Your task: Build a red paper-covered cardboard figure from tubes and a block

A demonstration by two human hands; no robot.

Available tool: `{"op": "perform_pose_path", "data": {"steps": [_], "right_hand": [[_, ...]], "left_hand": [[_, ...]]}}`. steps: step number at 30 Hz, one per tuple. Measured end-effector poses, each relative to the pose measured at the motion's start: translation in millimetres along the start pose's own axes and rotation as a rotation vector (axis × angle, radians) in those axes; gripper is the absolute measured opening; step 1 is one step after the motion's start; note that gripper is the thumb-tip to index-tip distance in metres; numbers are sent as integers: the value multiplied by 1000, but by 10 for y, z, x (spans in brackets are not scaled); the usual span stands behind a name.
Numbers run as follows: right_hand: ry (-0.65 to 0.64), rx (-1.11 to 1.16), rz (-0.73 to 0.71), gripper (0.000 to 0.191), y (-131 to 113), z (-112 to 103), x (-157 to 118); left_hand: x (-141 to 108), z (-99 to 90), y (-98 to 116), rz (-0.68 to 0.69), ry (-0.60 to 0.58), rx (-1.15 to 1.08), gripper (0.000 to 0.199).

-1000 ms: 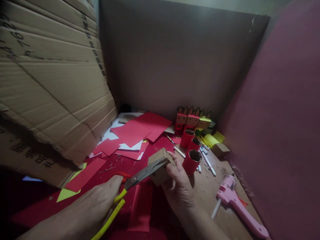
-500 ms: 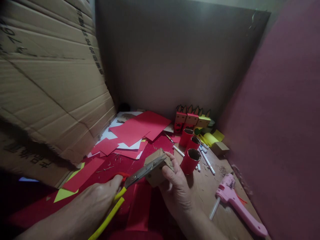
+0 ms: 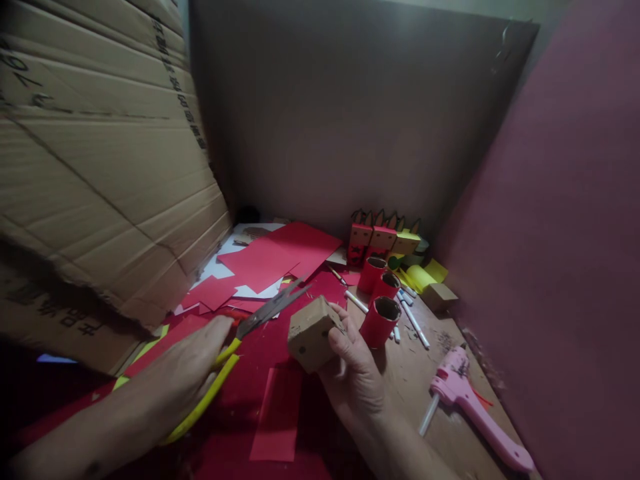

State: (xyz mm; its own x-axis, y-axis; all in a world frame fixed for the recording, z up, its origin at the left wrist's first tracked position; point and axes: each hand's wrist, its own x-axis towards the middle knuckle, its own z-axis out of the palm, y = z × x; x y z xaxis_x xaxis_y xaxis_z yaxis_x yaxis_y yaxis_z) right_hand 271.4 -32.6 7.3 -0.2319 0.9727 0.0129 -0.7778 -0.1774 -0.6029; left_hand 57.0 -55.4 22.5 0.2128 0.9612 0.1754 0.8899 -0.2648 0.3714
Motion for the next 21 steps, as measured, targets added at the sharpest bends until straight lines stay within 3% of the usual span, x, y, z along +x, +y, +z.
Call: {"op": "perform_pose_path", "data": {"steps": [2,7,14,21], "right_hand": [[-15,32,12,56,-13,-11,-17],[-30,54,36,51,-32,-14,-34],[-29,92,40,40,-20,-39,-19],[6,55,13,55,-25,-43,-19]], "left_hand": [[24,-43,-28,25,40,12,10],[-19,-86,5,27,-123,-69,12],[-141,16,86,40,-191,-85,3],[-189,-24,138,48,-231,-63,7]]}}
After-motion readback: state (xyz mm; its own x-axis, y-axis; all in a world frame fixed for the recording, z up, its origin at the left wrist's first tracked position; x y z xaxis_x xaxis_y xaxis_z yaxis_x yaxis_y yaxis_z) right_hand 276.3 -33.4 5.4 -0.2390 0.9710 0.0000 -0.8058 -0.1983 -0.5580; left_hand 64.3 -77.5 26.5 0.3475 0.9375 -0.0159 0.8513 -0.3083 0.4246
